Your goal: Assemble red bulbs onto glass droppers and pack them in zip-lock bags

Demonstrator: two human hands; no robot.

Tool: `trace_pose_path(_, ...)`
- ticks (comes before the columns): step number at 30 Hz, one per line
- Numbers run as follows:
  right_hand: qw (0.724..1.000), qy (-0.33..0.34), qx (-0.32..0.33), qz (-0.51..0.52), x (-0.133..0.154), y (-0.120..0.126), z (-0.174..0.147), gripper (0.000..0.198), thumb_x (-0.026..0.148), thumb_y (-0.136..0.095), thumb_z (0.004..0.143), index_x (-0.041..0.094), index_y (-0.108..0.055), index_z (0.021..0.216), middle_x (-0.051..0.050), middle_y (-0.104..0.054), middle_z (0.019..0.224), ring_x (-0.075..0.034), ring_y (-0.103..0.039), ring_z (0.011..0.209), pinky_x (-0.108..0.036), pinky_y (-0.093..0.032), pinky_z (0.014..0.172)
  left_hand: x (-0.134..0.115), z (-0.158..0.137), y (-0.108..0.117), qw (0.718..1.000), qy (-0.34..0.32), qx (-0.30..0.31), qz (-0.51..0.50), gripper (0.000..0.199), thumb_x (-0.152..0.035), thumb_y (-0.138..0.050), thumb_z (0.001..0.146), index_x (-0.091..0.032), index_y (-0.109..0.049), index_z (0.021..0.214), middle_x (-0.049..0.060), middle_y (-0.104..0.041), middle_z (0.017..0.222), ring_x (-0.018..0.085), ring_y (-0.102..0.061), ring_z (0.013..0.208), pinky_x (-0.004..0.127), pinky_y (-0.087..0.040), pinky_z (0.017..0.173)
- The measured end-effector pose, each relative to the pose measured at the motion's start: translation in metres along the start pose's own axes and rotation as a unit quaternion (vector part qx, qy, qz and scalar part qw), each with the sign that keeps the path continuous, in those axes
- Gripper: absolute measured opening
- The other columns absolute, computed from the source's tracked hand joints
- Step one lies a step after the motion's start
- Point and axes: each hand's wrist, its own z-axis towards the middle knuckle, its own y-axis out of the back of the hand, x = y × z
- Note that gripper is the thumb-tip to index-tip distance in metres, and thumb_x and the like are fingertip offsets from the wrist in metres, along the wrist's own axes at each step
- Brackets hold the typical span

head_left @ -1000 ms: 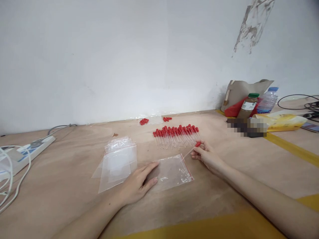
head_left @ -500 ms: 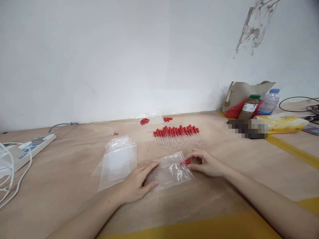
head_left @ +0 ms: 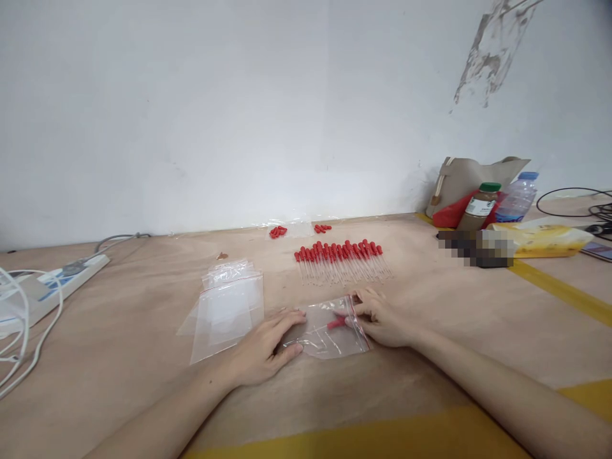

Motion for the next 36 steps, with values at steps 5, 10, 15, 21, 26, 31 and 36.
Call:
trace_pose_path(5, 0.989, -0.055, -0.078, 0.116, -0.017, 0.005, 0.000, 0.023, 0.036, -0.051, 0.076, 0.019, -0.067, 0.071, -0.005, -0.058, 0.087, -0.015, -0.053, 0.081, -0.030, -0.041, 0.076, 0.002, 0.000, -0.001, 1.000, 0.000, 0.016, 0.015, 0.034, -0.031, -0.039, 0.088, -0.024, -0.045, 0.120, 0.004, -0.043, 0.130, 0.019, -0.034, 0.122, 0.040, -0.030, 0.101)
trace_pose_path(10, 0.954, -0.210, -0.183, 0.114, -0.037, 0.021, 0.013, 0.021, 0.032, -0.053, 0.071, 0.014, -0.063, 0.078, -0.003, -0.062, 0.067, -0.012, -0.053, 0.058, -0.023, -0.041, 0.055, 0.003, -0.001, -0.001, 1.000, -0.004, 0.017, 0.020, 0.033, -0.026, -0.033, 0.090, -0.026, -0.045, 0.122, 0.001, -0.042, 0.131, 0.018, -0.035, 0.122, 0.040, -0.030, 0.102)
trace_pose_path(15, 0.954, -0.227, -0.186, -0.056, -0.050, 0.044, 0.055, 0.016, 0.025, -0.053, 0.069, 0.017, -0.066, 0.072, -0.001, -0.063, 0.064, -0.013, -0.055, 0.061, -0.021, -0.040, 0.059, 0.002, 0.000, -0.003, 1.000, -0.006, -0.004, 0.018, 0.033, -0.023, -0.034, 0.089, -0.027, -0.047, 0.120, 0.001, -0.045, 0.128, 0.018, -0.038, 0.120, 0.039, -0.033, 0.100)
trace_pose_path(21, 0.916, -0.330, -0.207, -0.093, -0.067, 0.040, 0.114, 0.029, 0.028, -0.051, 0.072, 0.013, -0.065, 0.092, -0.013, -0.064, 0.093, -0.022, -0.057, 0.089, -0.027, -0.041, 0.072, 0.002, 0.002, -0.004, 1.000, 0.001, -0.013, 0.011, 0.033, -0.021, -0.034, 0.089, -0.026, -0.050, 0.117, 0.001, -0.046, 0.127, 0.019, -0.039, 0.118, 0.038, -0.034, 0.099)
trace_pose_path(26, 0.895, -0.381, -0.220, -0.076, -0.075, 0.024, 0.137, 0.027, 0.028, -0.052, 0.070, 0.010, -0.067, 0.084, -0.019, -0.064, 0.089, -0.028, -0.058, 0.088, -0.033, -0.043, 0.070, 0.001, 0.001, -0.003, 1.000, -0.004, -0.011, 0.013, 0.033, -0.021, -0.036, 0.088, -0.024, -0.049, 0.118, 0.003, -0.046, 0.126, 0.018, -0.040, 0.118, 0.038, -0.033, 0.100)
trace_pose_path(31, 0.894, -0.373, -0.242, -0.048, -0.073, 0.034, 0.140, 0.019, 0.026, -0.055, 0.067, 0.014, -0.066, 0.077, -0.014, -0.065, 0.087, -0.026, -0.059, 0.085, -0.031, -0.043, 0.068, 0.003, 0.001, -0.003, 1.000, -0.007, -0.006, 0.010, 0.033, -0.020, -0.036, 0.087, -0.023, -0.050, 0.117, 0.004, -0.046, 0.127, 0.017, -0.039, 0.119, 0.036, -0.032, 0.101)
trace_pose_path(36, 0.903, -0.305, -0.302, 0.003, -0.060, 0.069, 0.112, 0.023, 0.030, -0.045, 0.078, 0.013, -0.056, 0.088, -0.008, -0.064, 0.079, -0.015, -0.059, 0.065, -0.024, -0.044, 0.059, 0.004, 0.002, -0.004, 1.000, -0.009, -0.009, 0.007, 0.032, -0.020, -0.037, 0.087, -0.024, -0.051, 0.116, 0.004, -0.046, 0.126, 0.018, -0.039, 0.119, 0.037, -0.033, 0.100)
